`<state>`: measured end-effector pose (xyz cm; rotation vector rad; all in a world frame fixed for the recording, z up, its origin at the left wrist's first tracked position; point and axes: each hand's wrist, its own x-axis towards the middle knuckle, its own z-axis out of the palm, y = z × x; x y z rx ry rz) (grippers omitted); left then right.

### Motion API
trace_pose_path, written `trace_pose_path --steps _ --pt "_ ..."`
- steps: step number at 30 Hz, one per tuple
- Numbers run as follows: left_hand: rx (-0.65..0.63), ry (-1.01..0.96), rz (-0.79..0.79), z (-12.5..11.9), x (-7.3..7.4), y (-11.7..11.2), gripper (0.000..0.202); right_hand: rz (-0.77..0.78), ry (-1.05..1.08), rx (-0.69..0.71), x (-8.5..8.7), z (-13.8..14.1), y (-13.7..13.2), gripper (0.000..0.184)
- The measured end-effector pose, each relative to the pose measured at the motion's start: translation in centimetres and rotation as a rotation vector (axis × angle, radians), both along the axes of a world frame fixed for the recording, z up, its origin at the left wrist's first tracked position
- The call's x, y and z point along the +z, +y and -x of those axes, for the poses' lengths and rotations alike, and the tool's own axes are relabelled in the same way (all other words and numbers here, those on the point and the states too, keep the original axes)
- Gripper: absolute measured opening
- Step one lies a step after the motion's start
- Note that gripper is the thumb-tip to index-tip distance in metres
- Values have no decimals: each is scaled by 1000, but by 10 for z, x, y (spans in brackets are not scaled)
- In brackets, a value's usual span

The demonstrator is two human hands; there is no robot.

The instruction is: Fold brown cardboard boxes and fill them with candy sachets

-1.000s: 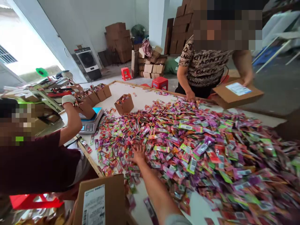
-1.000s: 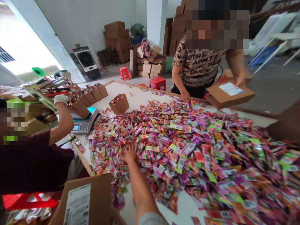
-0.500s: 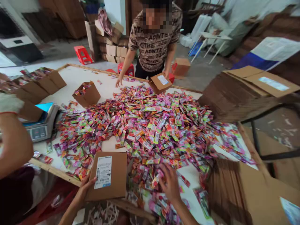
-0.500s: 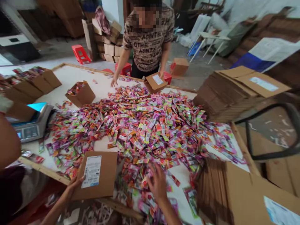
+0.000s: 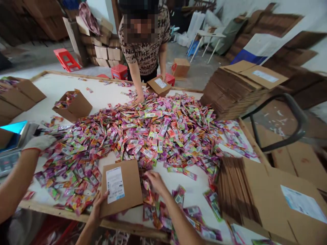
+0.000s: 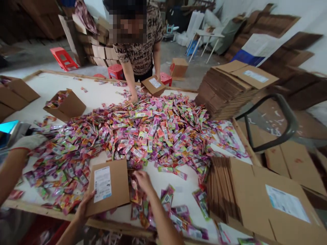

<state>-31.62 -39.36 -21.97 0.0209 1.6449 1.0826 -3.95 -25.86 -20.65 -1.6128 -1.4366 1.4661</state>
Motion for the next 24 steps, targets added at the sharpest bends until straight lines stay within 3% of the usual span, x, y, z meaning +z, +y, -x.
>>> trace_pose_path --steps 3,4,6,7,9,12,15,19,24 --pt "22 -61 -3 3 -13 -3 74 -303 -357 -87 16 -32 48 63" --pt "38 -74 0 4 -17 -4 74 -437 -516 -19 17 -31 62 75" --pt "73 -84 5 5 -19 -3 73 -622 -776 253 11 -17 84 98" --pt "87 -88 5 5 -18 -2 73 -646 -840 393 7 -7 92 101" --pt "103 -113 14 5 -13 0 73 -624 -853 527 -1 9 104 84" --pt "126 -173 25 3 -2 3 72 -527 -687 443 4 16 121 52" --pt "175 -204 14 -6 4 6 67 -451 -553 319 24 10 132 49" --pt "212 -162 -53 -26 1 10 60 -308 -412 141 41 12 105 54" --pt "175 -168 -76 -26 -7 5 54 61 -111 80 22 34 24 34"
